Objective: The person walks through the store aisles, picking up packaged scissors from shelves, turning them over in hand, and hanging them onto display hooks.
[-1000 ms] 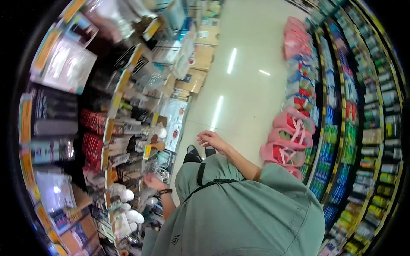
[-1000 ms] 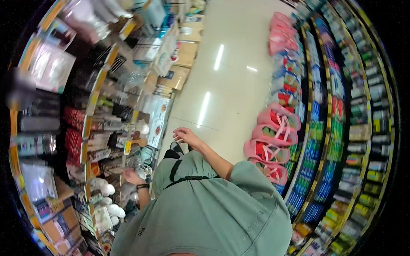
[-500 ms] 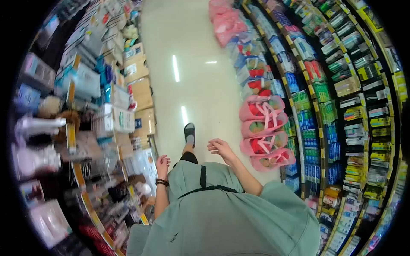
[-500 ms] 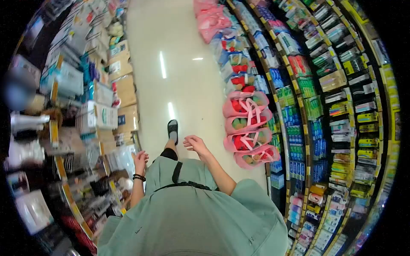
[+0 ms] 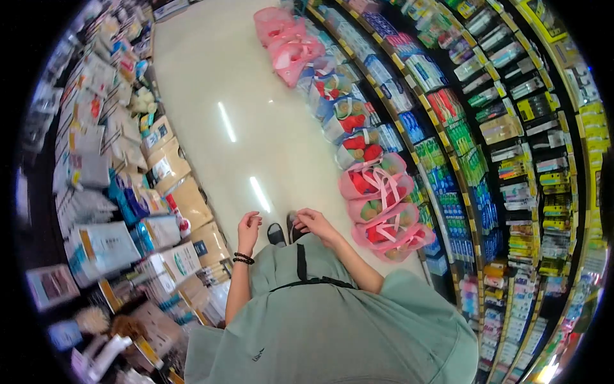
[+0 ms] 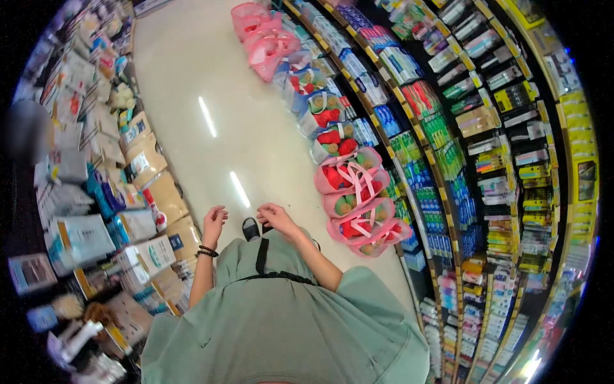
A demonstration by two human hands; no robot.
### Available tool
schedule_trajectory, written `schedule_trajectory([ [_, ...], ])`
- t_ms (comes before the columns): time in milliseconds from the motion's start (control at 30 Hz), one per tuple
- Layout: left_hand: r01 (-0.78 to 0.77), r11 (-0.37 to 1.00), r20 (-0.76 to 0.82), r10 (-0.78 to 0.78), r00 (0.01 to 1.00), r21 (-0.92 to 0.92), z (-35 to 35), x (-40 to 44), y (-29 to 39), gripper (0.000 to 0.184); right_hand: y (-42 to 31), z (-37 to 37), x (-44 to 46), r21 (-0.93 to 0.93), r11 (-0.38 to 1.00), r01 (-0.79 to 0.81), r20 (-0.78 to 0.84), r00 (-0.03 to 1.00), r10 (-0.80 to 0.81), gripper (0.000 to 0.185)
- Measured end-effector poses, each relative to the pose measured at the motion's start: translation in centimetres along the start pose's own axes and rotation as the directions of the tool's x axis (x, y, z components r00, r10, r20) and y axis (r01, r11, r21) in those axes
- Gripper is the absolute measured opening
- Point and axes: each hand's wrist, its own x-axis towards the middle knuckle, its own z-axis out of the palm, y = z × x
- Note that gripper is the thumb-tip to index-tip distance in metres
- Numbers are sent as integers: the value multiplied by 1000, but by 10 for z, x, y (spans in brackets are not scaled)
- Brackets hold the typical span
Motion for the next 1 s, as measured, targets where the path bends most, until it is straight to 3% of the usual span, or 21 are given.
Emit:
schedule_trajectory([
  [100,7,1000,99,-9,995,20,12,38,25,24,-23,-11,33,138,988,-71,28,997,68,28],
  [300,-56,986,286,9,958,157,34,154,40,24,-104,-52,140,200,978,66,71,994,-81,28],
  [533,39,990,247,-72,966,137,58,274,177,28,-268,-83,267,161,974,159,90,980,-175,28],
  [700,-37,999,151,38,988,-4,70,346,274,28,-339,-87,347,156,977,143,204,963,-174,27],
  [1000,2,997,127,8,992,-79,52,506,320,28,-428,-100,493,124,992,0,315,948,-39,24],
])
